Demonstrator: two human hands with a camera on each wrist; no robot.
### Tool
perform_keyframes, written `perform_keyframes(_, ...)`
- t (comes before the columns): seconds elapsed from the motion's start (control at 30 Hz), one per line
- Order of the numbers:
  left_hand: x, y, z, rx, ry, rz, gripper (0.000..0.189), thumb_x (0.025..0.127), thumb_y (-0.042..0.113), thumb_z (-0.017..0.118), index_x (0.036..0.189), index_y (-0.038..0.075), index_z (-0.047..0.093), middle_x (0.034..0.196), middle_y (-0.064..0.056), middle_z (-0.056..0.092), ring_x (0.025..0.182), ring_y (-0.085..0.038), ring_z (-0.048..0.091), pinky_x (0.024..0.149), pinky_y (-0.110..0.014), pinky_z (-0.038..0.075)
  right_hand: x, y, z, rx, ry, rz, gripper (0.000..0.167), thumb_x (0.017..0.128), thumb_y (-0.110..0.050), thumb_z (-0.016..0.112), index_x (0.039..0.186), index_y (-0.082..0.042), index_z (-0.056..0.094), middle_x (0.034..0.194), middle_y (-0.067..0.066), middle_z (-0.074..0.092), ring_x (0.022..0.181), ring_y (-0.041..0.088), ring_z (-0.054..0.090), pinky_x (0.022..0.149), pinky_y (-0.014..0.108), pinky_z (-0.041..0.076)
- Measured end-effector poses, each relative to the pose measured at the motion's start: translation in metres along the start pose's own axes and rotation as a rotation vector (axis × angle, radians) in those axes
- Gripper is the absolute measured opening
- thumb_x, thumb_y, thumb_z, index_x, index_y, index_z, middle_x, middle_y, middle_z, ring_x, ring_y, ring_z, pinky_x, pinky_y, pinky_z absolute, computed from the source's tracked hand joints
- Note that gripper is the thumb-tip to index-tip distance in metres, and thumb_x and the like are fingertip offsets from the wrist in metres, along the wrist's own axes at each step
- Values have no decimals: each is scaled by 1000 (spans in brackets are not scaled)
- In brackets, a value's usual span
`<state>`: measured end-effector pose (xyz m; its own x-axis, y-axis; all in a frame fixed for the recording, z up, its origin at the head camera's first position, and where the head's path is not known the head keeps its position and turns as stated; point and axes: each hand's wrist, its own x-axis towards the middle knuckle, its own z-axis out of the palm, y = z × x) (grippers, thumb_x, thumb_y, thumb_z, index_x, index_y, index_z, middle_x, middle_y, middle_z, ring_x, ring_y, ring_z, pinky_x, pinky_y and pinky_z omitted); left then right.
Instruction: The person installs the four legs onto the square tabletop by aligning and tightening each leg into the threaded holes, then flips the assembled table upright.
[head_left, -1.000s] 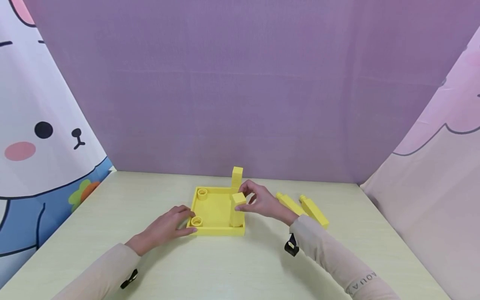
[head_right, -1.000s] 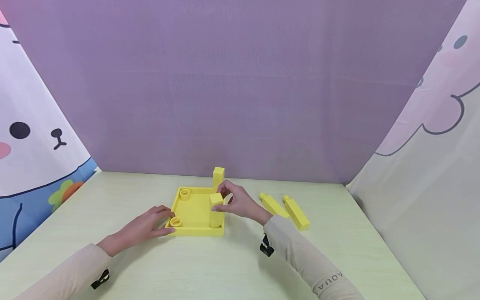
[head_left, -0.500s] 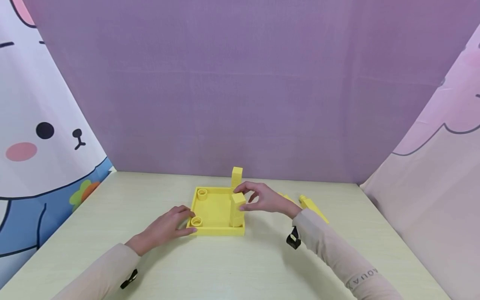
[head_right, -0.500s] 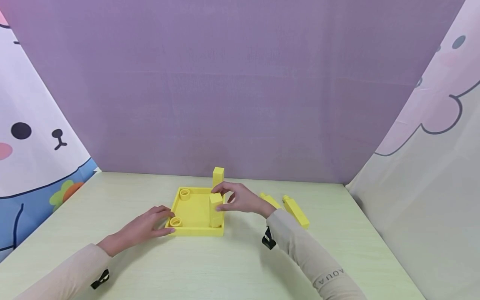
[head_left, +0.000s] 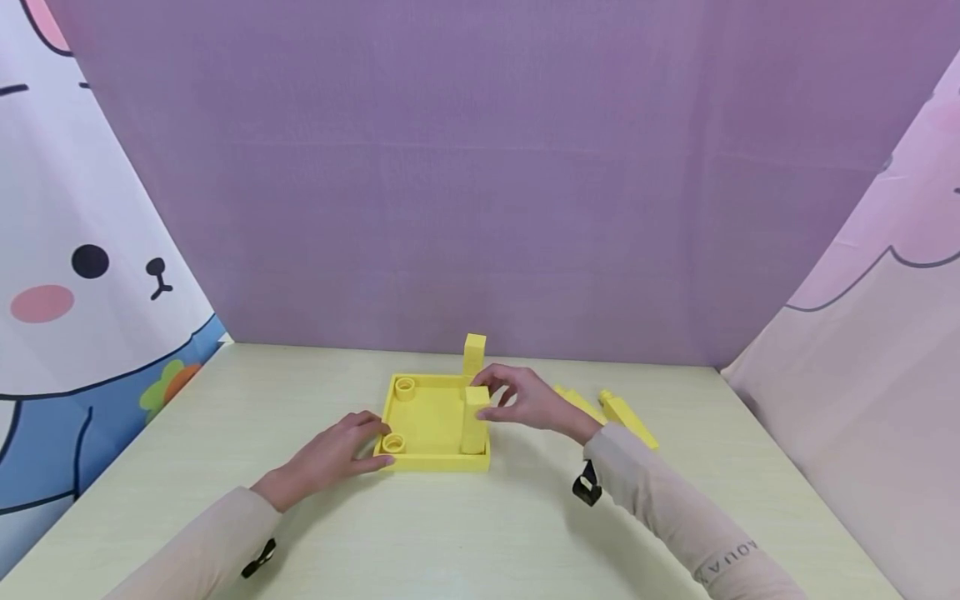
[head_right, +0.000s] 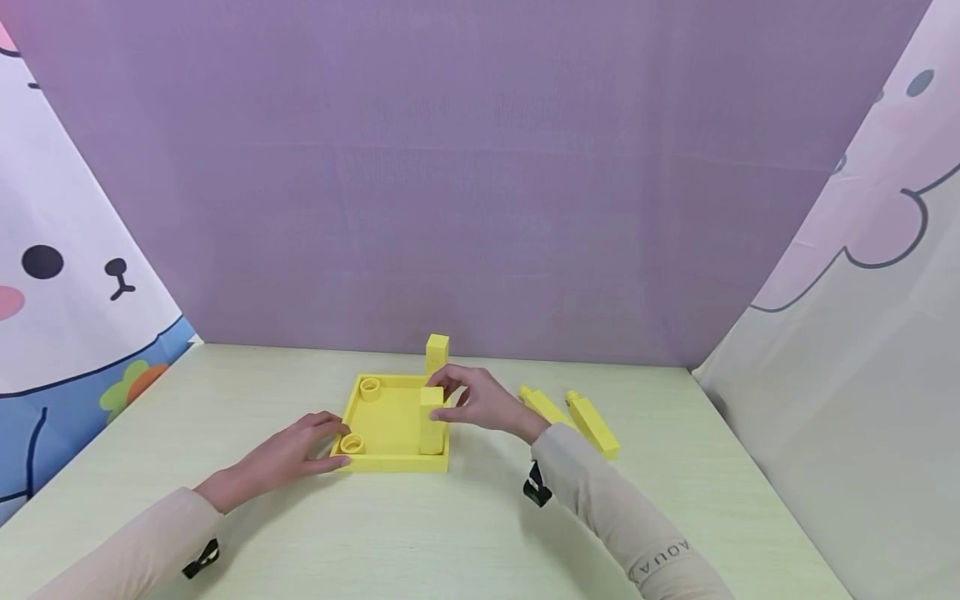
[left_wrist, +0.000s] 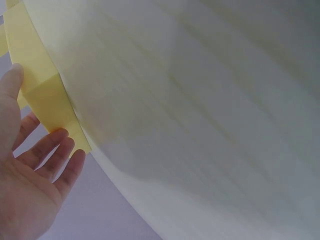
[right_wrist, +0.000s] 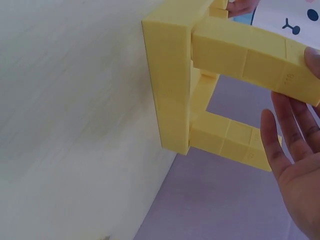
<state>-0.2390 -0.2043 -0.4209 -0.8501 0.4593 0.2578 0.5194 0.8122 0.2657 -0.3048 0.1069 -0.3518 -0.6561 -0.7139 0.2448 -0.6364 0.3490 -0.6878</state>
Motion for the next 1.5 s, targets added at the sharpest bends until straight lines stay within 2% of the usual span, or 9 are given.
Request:
perform_keyframes(0.3, 1, -1, 1, 14, 1, -5, 43, 80, 43, 66, 107, 10, 64, 107, -3, 60, 97, -18, 56, 83, -36, 51, -6, -3, 9, -23, 103, 11, 37, 76, -20, 74, 109, -12, 58, 103, 2, 61, 88, 18, 59, 69, 28, 54)
perform_keyframes(0.47, 1, -1, 2, 15, 0, -1, 42, 80, 43, 66, 107, 11, 64, 107, -2, 60, 97, -17, 56, 83, -36, 51, -7, -2, 11, -23, 112, 5, 37, 77, -20, 74, 109, -12, 57, 104, 3, 61, 88, 18, 59, 68, 26, 54)
perform_keyframes(0.57, 1, -1, 2, 15, -3, -2, 41, 80, 43, 66, 107, 11, 64, 107, -2, 60, 97, -17, 56, 83, -36, 51, -6, 0, 9, -9, 84, -4, 39, 77, -20, 74, 112, -11, 57, 107, 4, 60, 91, 18, 58, 70, 29, 54)
perform_keyframes(0.7, 1, -1, 2, 13, -7, -6, 42, 80, 43, 66, 107, 11, 64, 107, -2, 60, 96, -17, 56, 82, -36, 51, -5, 0, 3, 20, -1, -7, 47, 78, -20, 73, 119, -12, 53, 117, 4, 57, 99, 19, 54, 76, 35, 53)
perform_keyframes(0.93, 0, -1, 2, 9, 0, 3, 42, 80, 43, 66, 107, 11, 64, 107, -2, 60, 96, -16, 56, 82, -35, 51, -6, -30, -12, 72, -140, -19, 52, 80, -4, 68, 127, 0, 47, 129, 17, 49, 111, 29, 49, 84, 49, 49)
perform_keyframes(1.17, 0, -1, 2, 15, 3, 0, 43, 80, 43, 66, 107, 10, 64, 107, -2, 59, 96, -17, 56, 82, -36, 51, 0, -11, -12, 86, -213, -38, 51, 83, -2, 64, 130, -2, 46, 133, 18, 47, 122, 29, 46, 86, 42, 50)
perform_keyframes(1.3, 0, 0, 2, 13, 6, 5, 42, 80, 42, 66, 107, 10, 64, 107, -3, 60, 96, -17, 56, 82, -36, 51, 3, 2, -10, 75, -214, -35, 50, 83, -7, 65, 131, -7, 48, 133, 13, 49, 119, 25, 49, 87, 37, 50)
perform_keyframes(1.5, 0, 0, 1, 13, 4, 3, 42, 80, 42, 66, 107, 10, 64, 108, -3, 59, 97, -17, 56, 82, -36, 51, 5, 7, -10, 64, -199, -42, 48, 82, -13, 68, 127, -11, 51, 130, 7, 53, 117, 20, 51, 85, 32, 51)
